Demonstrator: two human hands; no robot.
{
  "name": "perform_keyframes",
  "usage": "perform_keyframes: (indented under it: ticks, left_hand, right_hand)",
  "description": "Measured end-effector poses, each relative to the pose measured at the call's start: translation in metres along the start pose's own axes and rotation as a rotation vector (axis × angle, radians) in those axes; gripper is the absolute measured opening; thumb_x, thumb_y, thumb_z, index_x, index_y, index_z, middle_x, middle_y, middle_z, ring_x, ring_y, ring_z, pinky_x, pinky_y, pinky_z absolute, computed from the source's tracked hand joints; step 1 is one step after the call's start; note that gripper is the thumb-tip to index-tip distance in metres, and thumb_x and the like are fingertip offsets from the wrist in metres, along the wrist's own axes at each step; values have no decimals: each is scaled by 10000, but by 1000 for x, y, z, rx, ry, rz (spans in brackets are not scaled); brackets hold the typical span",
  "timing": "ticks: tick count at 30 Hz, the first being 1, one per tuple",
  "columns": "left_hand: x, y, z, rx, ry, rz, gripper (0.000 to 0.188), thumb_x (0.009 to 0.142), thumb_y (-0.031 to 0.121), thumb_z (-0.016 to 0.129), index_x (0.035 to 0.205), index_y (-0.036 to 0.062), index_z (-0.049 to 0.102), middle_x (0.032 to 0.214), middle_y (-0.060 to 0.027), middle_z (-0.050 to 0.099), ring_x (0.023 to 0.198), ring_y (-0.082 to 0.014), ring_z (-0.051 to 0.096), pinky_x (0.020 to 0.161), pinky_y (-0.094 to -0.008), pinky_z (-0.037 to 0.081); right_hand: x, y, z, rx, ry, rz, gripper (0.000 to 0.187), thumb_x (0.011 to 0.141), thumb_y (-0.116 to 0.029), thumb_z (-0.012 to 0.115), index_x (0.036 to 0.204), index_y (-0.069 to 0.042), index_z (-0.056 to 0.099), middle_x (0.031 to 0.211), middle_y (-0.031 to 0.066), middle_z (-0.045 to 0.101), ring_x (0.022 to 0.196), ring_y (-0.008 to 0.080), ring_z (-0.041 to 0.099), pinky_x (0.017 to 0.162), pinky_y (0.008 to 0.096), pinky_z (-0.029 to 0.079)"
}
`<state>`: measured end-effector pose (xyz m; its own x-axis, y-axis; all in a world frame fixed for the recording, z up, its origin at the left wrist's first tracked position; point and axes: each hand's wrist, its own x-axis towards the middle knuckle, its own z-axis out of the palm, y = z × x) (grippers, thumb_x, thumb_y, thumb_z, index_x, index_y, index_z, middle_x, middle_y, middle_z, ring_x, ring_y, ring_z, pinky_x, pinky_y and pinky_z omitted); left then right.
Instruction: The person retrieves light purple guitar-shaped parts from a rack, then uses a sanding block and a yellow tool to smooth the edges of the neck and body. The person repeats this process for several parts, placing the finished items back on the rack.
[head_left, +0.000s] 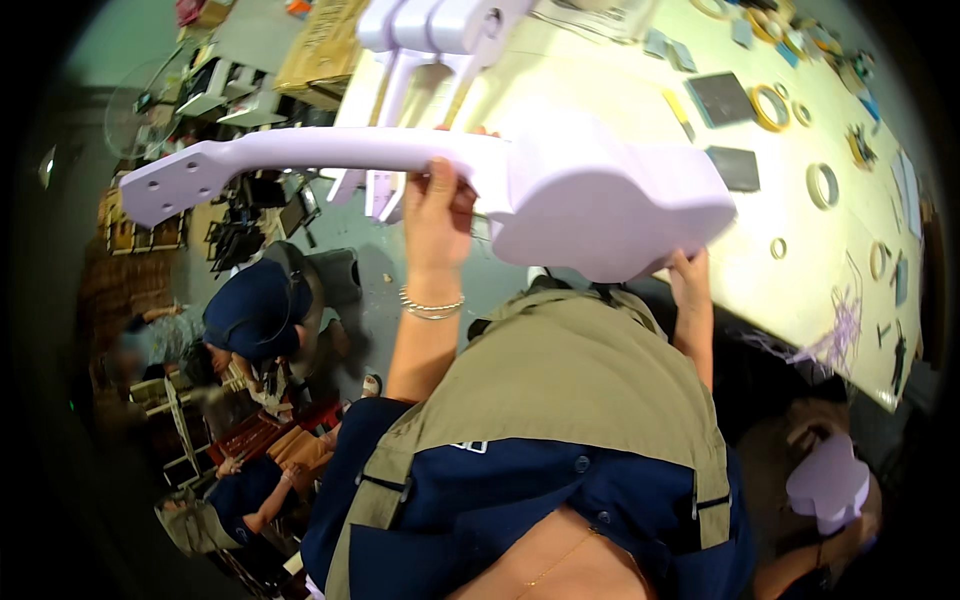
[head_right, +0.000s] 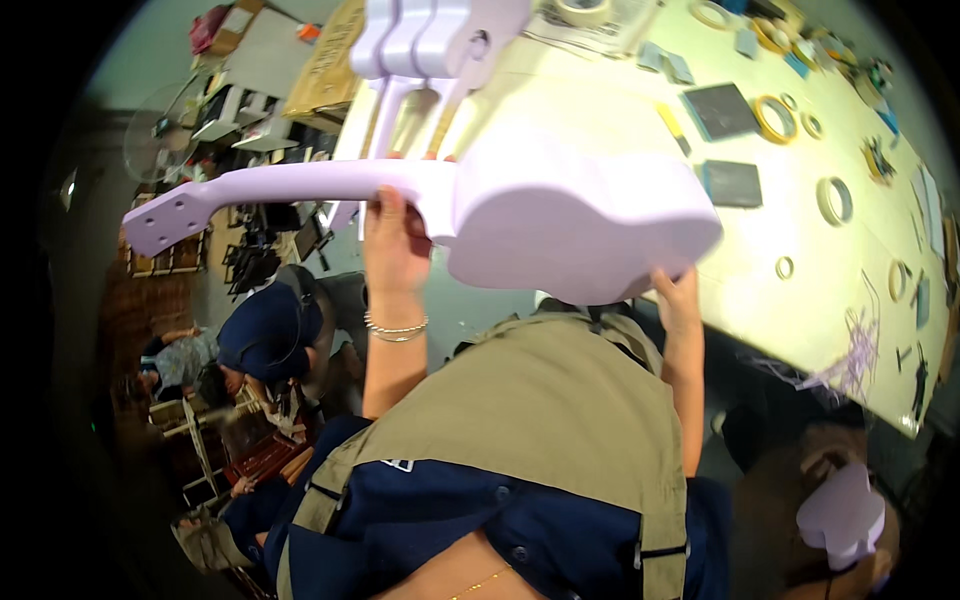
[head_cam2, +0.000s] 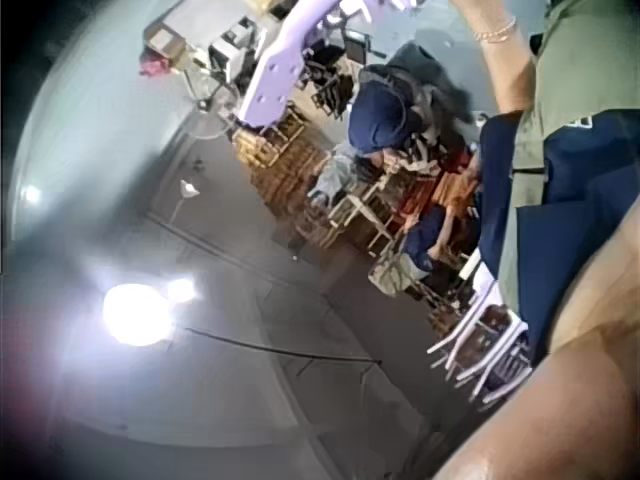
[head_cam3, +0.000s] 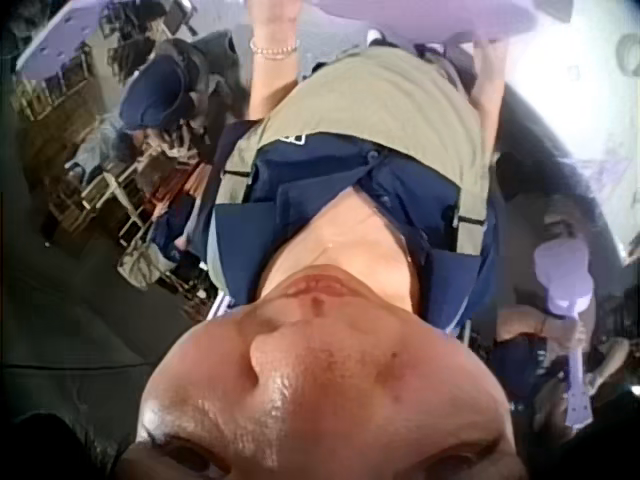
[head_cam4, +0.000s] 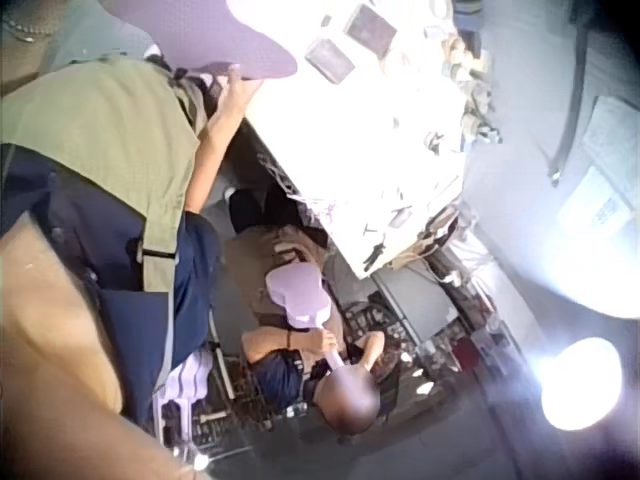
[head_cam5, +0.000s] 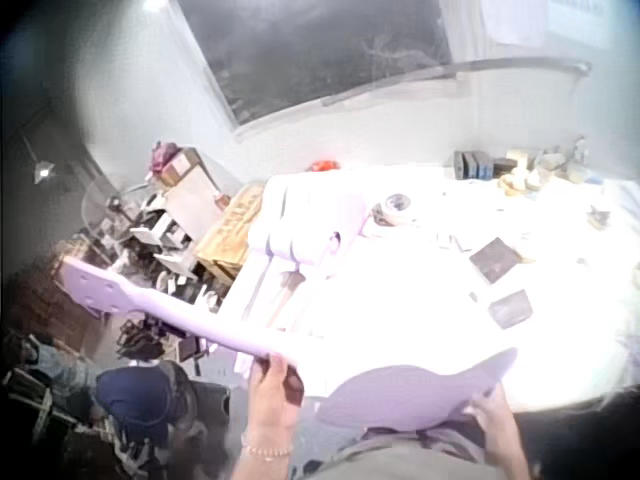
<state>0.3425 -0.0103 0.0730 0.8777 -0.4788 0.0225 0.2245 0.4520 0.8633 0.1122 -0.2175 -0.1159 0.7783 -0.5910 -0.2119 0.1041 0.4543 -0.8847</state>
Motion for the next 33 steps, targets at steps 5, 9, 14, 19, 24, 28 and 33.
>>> perform_keyframes:
  ticks: [5, 9, 14, 19, 24, 28, 33]
  left_hand:
    - [-1, 12, 16, 122, 75, 34, 361, 884, 159, 570, 1188, 8, 447, 1052, -169, 597, 916, -227, 624, 725, -312, 555]
    - [-6, 18, 24, 265, 124, 127, 485, 872, 117, 582, 1287, -27, 376, 984, -127, 613, 840, -159, 630, 638, -252, 560]
    - [-9, 17, 21, 421, 107, 144, 508, 885, 157, 561, 1325, 7, 358, 1000, -148, 608, 841, -210, 640, 663, -312, 565]
    - [-10, 18, 22, 459, 118, 163, 496, 890, 153, 551, 1322, 4, 360, 1015, -160, 601, 838, -218, 641, 663, -321, 567]
    - [-9, 21, 20, 268, 63, 52, 505, 892, 180, 555, 1325, 19, 351, 1072, -168, 583, 923, -231, 618, 756, -348, 547]
    - [-1, 3, 11, -141, -161, 23, 449, 880, 223, 560, 1284, 97, 409, 1163, -193, 553, 1112, -308, 522, 937, -431, 430]
    - [2, 0, 12, -88, -393, 82, 484, 824, 277, 625, 1247, 136, 438, 1154, -179, 566, 1165, -360, 475, 963, -470, 396]
  right_hand:
    - [-5, -17, 8, 87, 30, 40, 837, 773, -519, 636, 1320, 26, 312, 1258, 117, 451, 1158, 199, 438, 942, 341, 371]
    - [-5, -41, 31, 126, 158, 244, 794, 853, -557, 481, 1336, 45, 294, 1315, 163, 420, 1193, 247, 428, 979, 350, 357]
    - [-11, -61, 40, 54, 226, 316, 810, 841, -566, 491, 1331, 54, 313, 1325, 192, 404, 1199, 268, 422, 981, 349, 353]
    - [-12, -65, 42, 44, 209, 330, 818, 838, -571, 490, 1333, 55, 312, 1326, 197, 403, 1198, 273, 422, 983, 348, 350]
    - [-14, -39, 14, 105, 165, 220, 716, 830, -457, 579, 1298, 41, 365, 1266, 150, 451, 1147, 240, 446, 965, 343, 357]
    - [-9, -10, -41, -80, -23, 123, 619, 690, -38, 673, 1249, 16, 410, 1139, 69, 501, 1049, 178, 474, 841, 324, 424]
    - [-9, -5, -42, -9, 112, 139, 849, 505, 159, 591, 1300, -57, 386, 1172, 54, 494, 1044, 172, 497, 702, 278, 460]
